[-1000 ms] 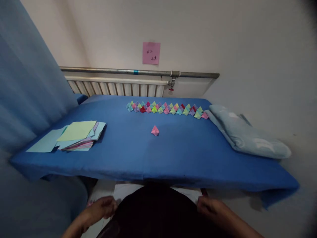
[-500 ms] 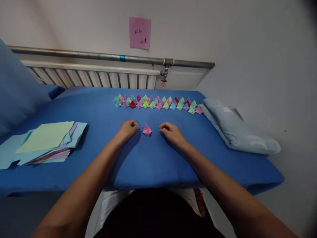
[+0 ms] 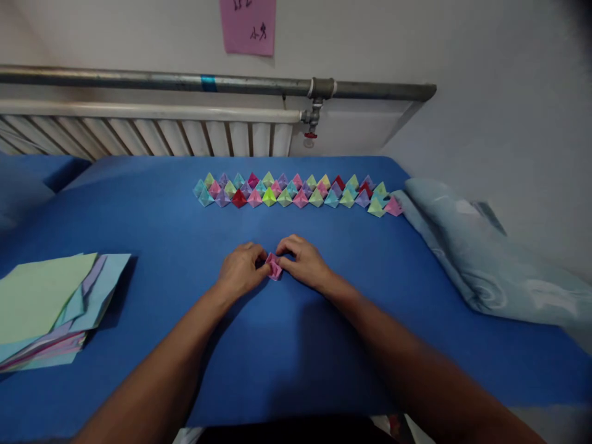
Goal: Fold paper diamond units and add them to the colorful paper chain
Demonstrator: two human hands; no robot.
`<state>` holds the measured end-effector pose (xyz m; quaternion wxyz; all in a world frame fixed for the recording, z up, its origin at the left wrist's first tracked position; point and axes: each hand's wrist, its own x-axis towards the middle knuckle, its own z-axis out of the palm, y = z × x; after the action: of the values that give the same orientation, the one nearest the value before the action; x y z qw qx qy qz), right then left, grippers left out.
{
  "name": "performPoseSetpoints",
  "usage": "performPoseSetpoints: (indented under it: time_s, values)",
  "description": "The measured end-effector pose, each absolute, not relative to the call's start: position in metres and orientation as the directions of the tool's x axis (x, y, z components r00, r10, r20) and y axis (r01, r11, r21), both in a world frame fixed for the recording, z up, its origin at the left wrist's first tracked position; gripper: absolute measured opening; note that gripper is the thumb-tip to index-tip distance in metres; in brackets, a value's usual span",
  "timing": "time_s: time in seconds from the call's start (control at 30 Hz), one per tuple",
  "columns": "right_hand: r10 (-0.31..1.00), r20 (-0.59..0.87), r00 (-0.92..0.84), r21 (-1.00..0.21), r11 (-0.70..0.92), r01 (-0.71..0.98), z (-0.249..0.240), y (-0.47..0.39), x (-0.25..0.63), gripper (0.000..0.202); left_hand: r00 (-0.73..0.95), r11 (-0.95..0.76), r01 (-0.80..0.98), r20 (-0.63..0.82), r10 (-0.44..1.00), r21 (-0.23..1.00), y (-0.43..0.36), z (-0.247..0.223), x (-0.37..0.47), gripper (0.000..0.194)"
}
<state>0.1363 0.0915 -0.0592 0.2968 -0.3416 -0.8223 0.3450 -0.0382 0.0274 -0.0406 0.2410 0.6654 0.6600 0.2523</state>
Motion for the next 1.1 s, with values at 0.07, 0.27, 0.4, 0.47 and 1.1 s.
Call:
performPoseSetpoints:
  time_s: [0.07, 0.27, 0.4, 0.47, 1.1]
  values:
    - [0.742, 0.276, -0.611, -0.689, 0.596, 0.412, -0.061, 0.091, 0.132, 0.007, 0.024, -0.047, 0.798, 0.045, 0.999, 0.601, 0.027, -0.043, -0.037, 0.012]
    - [0.741, 0.236, -0.628, -0.598, 0.620, 0.508, -0.061, 0.093, 0.126, 0.008, 0.041, -0.077, 0.881, 0.088, 0.995, 0.466, 0.027, -0.050, -0.034, 0.013]
    - [0.766, 0.173, -0.619, -0.598, 0.581, 0.552, -0.059, 0.093, 0.125, 0.007, 0.025, -0.060, 0.883, 0.082, 0.996, 0.466, 0.026, -0.051, -0.032, 0.012]
    - [0.765, 0.154, -0.625, -0.594, 0.577, 0.560, -0.057, 0.093, 0.124, 0.007, 0.015, -0.053, 0.884, 0.085, 0.996, 0.465, 0.025, -0.050, -0.031, 0.013]
    - [0.777, 0.106, -0.620, -0.710, 0.496, 0.501, -0.056, 0.097, 0.128, 0.006, -0.010, -0.021, 0.864, 0.058, 0.998, 0.503, 0.027, -0.049, -0.032, 0.013]
